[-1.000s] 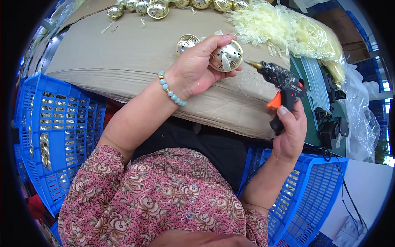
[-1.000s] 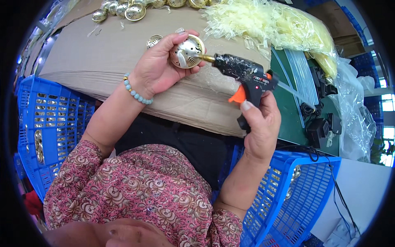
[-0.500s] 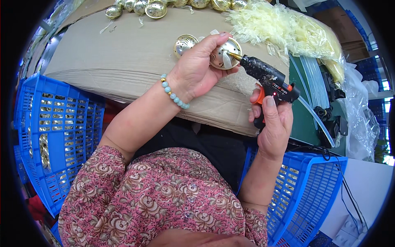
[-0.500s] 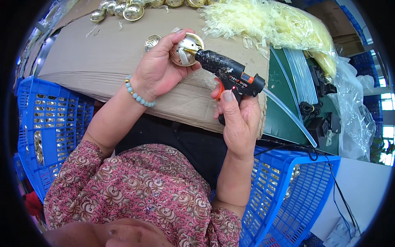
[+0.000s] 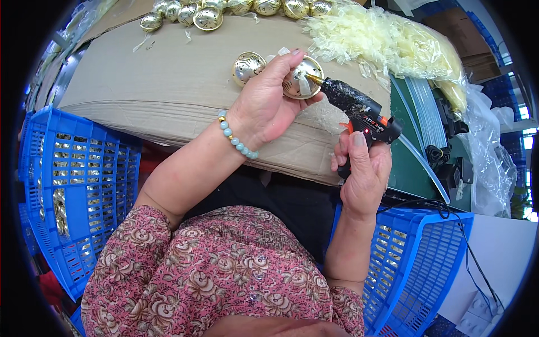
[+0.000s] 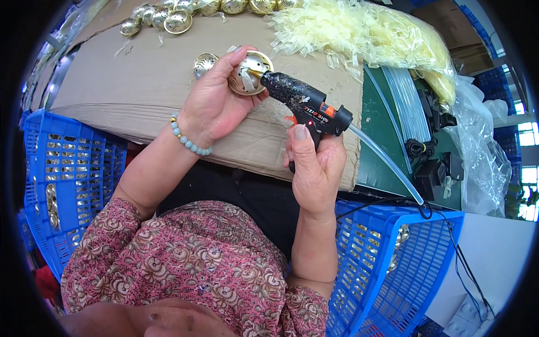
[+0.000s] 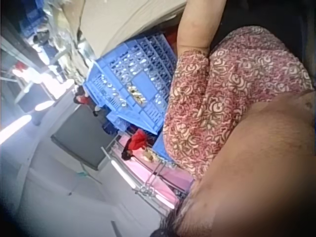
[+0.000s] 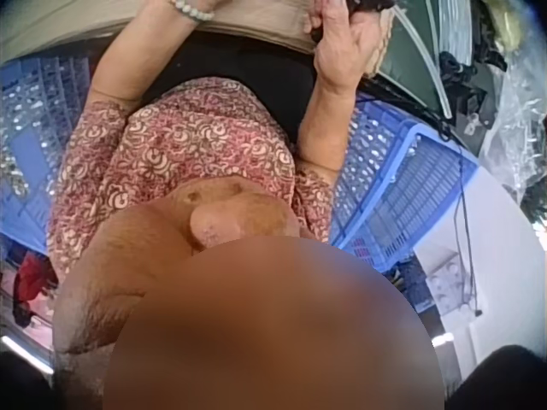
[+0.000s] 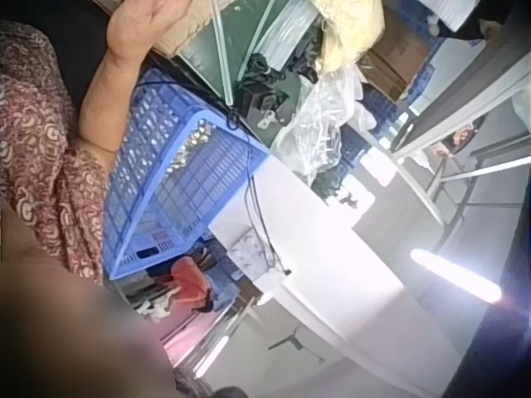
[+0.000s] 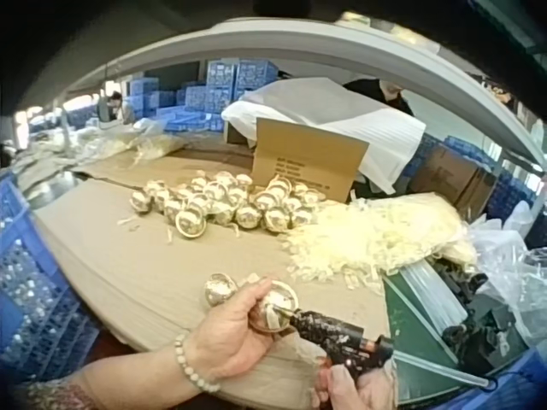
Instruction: Decorating gold bell ornaments by attaching white ribbons and bows using a hot glue gun.
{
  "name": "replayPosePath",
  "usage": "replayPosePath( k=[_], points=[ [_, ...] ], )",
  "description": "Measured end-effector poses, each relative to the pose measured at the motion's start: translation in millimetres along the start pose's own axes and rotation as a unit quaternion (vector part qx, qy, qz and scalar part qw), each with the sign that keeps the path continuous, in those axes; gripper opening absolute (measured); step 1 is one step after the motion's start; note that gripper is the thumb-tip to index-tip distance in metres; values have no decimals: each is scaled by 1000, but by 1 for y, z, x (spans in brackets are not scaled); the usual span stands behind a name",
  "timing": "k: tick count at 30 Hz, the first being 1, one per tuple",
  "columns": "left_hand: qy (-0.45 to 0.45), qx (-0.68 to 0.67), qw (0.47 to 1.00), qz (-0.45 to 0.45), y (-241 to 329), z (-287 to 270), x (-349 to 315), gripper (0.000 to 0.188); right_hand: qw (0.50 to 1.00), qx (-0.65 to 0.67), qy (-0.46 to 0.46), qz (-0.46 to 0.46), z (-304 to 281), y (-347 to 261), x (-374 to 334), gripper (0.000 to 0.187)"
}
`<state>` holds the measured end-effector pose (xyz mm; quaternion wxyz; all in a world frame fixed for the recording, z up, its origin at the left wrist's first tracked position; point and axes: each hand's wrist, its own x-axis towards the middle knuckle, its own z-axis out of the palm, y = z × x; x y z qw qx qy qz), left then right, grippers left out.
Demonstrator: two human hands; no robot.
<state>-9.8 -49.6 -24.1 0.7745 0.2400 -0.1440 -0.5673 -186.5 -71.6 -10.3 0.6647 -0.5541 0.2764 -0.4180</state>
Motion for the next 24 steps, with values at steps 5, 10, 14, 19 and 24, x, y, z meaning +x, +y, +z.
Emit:
replayPosePath(
  k=[5, 10, 14, 19, 24],
  points=[
    [14, 5, 1000, -12, 4, 2, -4, 19, 1000, 8, -14, -16, -5, -2, 1, 25],
    [-9, 0, 1000, -27, 14, -12, -5, 22, 994, -105, 20, 3, -35, -19, 15, 27],
    [16, 34, 999, 15, 33, -15, -7, 21, 774, -611, 125, -111, -86, -30, 40, 27],
    [25, 28, 999, 35, 36, -16, -8, 19, 705, -637, 121, -287, -33, -35, 59, 14],
    [19, 25, 999, 22, 38, -23, -12, 25, 731, -612, -35, -299, 33, -4, 106, 12]
  ],
)
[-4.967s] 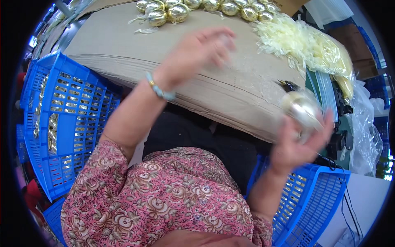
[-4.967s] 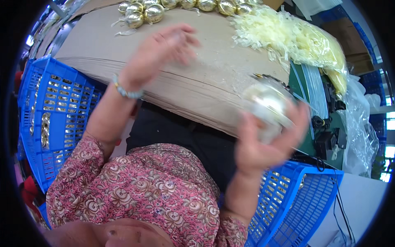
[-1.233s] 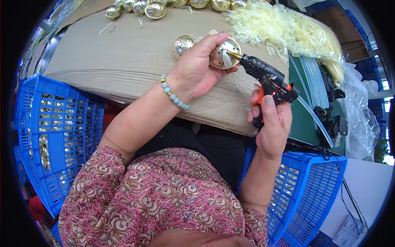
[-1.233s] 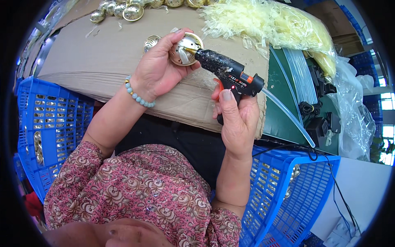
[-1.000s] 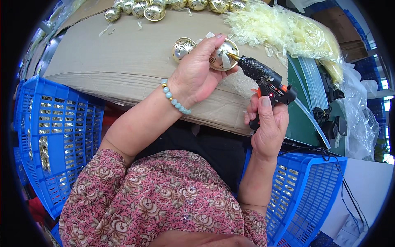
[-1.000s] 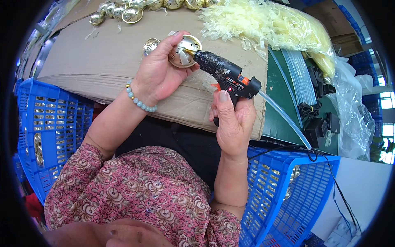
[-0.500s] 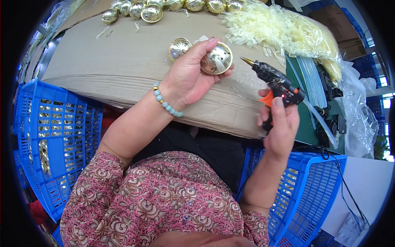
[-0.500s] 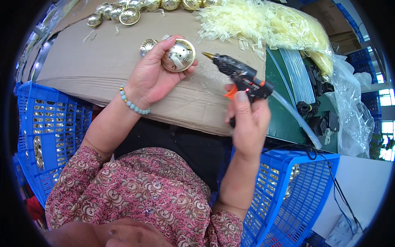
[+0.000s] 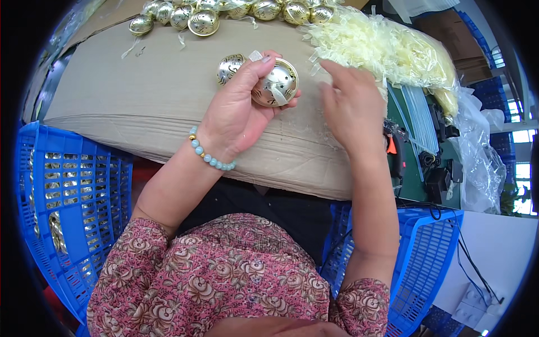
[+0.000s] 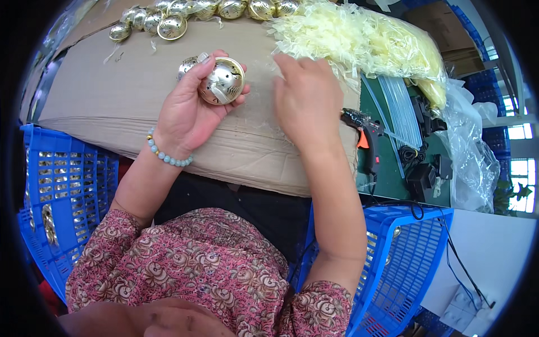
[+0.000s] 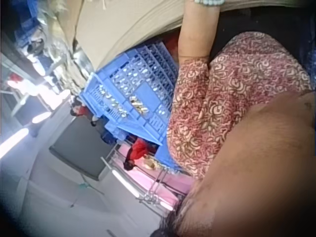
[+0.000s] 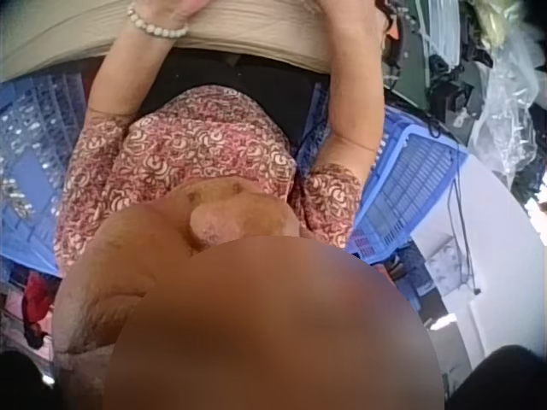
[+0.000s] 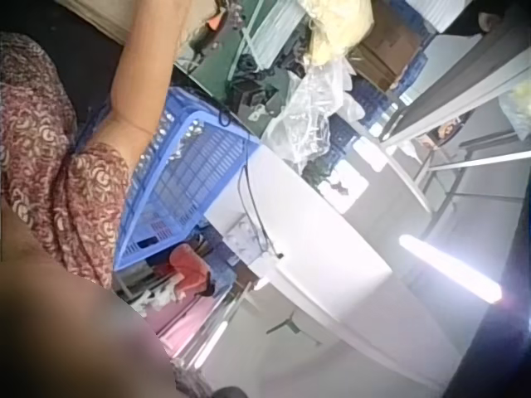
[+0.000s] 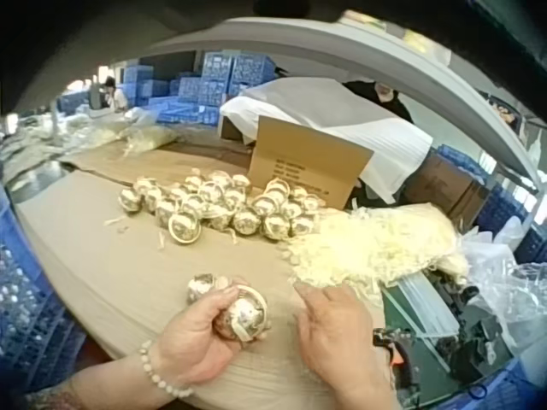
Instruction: Decorating gold bell ornaments by attaching white ribbons and bows using a hot glue gun.
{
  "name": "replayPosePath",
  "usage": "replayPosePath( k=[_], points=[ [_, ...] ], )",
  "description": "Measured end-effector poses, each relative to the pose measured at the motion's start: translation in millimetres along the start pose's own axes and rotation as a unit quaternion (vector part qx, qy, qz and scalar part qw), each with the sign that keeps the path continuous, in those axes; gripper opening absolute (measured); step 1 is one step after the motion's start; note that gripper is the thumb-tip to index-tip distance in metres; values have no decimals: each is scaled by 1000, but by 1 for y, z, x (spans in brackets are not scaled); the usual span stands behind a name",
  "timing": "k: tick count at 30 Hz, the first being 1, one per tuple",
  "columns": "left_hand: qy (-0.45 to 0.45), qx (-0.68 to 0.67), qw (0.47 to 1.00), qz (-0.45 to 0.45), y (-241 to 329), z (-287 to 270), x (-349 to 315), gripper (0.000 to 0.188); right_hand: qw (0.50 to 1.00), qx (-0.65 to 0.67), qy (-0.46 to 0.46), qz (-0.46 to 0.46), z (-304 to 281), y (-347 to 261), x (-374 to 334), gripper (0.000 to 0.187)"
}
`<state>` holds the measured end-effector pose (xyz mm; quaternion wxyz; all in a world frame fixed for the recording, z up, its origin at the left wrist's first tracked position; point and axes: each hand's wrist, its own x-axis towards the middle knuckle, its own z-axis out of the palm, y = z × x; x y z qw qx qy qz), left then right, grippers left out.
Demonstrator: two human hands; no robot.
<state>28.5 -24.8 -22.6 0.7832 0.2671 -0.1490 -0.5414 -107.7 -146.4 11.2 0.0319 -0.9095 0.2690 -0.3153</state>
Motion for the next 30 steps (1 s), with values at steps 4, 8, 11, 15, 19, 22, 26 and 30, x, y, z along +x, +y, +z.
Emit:
replayPosePath(
  k=[4, 8, 11, 15, 19, 22, 26, 30],
  points=[
    [-10, -3, 1000, 5, -1, -1, 0, 25, 997, -19, -59, -56, 26, 21, 5, 13],
    [-14, -10, 1000, 10, 1, -4, -2, 26, 977, 129, -169, 16, -8, 11, -24, 11],
    [-11, -4, 1000, 10, 1, -5, -2, 27, 960, 177, -214, 35, -30, 10, -49, 13],
    [-9, 13, 1000, 6, 2, -2, -4, 28, 978, 128, -160, 24, -46, 11, -57, 18],
    [-21, 16, 1000, -3, 1, -1, -6, 28, 978, 170, -95, 78, -41, 4, -52, 24],
    [-20, 32, 999, -3, -1, 1, -8, 29, 996, 51, -72, 13, -25, -1, -46, 21],
    [-66, 63, 996, -14, 0, 2, -12, 29, 996, 18, -85, 16, -6, 11, -49, 18],
    [-104, 145, 984, 6, 3, 11, -20, 31, 948, 263, -89, 159, -23, 13, -52, 14]
  ],
)
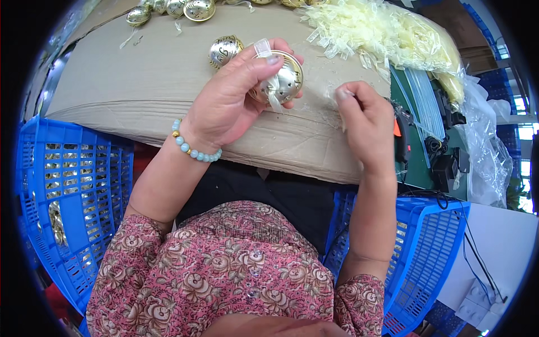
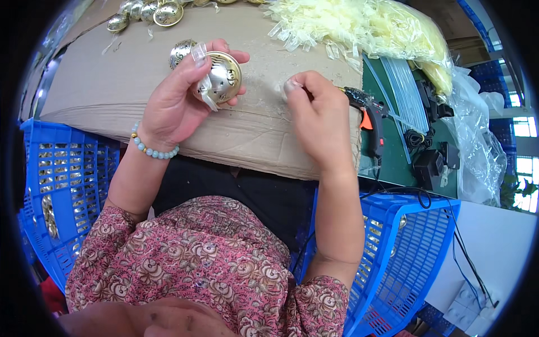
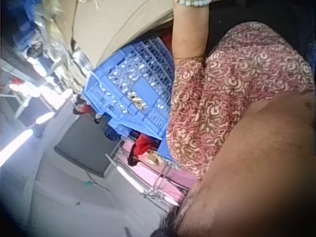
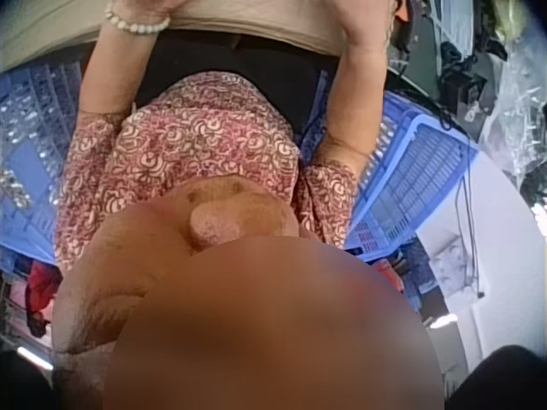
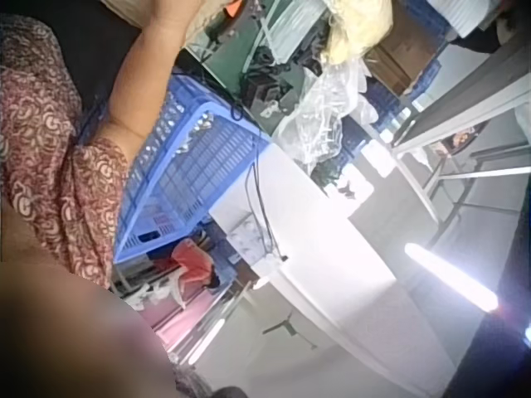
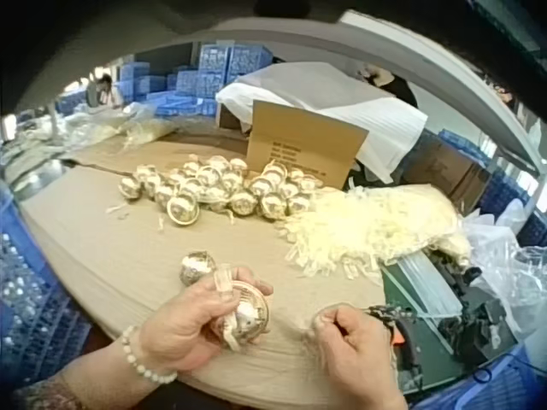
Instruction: Decorating gold bell ornaments by attaching white ribbons and bows using a hot glue gun.
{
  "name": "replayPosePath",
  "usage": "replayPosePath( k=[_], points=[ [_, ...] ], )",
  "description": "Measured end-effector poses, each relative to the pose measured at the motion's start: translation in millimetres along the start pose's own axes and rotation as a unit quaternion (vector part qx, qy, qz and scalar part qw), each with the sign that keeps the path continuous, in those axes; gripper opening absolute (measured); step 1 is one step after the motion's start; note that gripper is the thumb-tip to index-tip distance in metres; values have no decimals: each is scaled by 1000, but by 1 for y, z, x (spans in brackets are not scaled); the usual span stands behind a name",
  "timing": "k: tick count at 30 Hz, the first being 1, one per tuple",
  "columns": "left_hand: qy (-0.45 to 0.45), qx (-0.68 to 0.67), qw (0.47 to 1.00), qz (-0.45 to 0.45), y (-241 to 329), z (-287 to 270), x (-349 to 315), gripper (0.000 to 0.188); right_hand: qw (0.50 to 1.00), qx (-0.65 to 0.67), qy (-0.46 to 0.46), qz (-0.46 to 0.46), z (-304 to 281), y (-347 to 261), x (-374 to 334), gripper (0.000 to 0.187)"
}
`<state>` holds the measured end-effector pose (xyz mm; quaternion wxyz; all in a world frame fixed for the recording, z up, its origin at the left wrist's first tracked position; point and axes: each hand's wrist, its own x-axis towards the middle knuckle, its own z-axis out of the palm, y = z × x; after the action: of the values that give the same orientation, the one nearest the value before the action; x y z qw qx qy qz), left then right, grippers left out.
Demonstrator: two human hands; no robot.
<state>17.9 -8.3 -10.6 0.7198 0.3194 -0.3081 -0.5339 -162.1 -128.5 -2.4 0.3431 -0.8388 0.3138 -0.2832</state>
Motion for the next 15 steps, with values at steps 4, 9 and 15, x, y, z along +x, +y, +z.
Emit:
replayPosePath(
  k=[4, 9, 15],
  points=[
    [-58, 44, 997, -21, 3, 13, -3, 32, 973, 212, -70, 53, -15, -15, -11, 18],
    [-82, -8, 993, -85, -6, 24, -5, 25, 973, 220, -57, 27, -11, -20, -16, 17],
    [-18, -29, 997, -75, -7, 25, -3, 22, 972, 234, -12, -13, -11, -24, -29, 16]
  ],
)
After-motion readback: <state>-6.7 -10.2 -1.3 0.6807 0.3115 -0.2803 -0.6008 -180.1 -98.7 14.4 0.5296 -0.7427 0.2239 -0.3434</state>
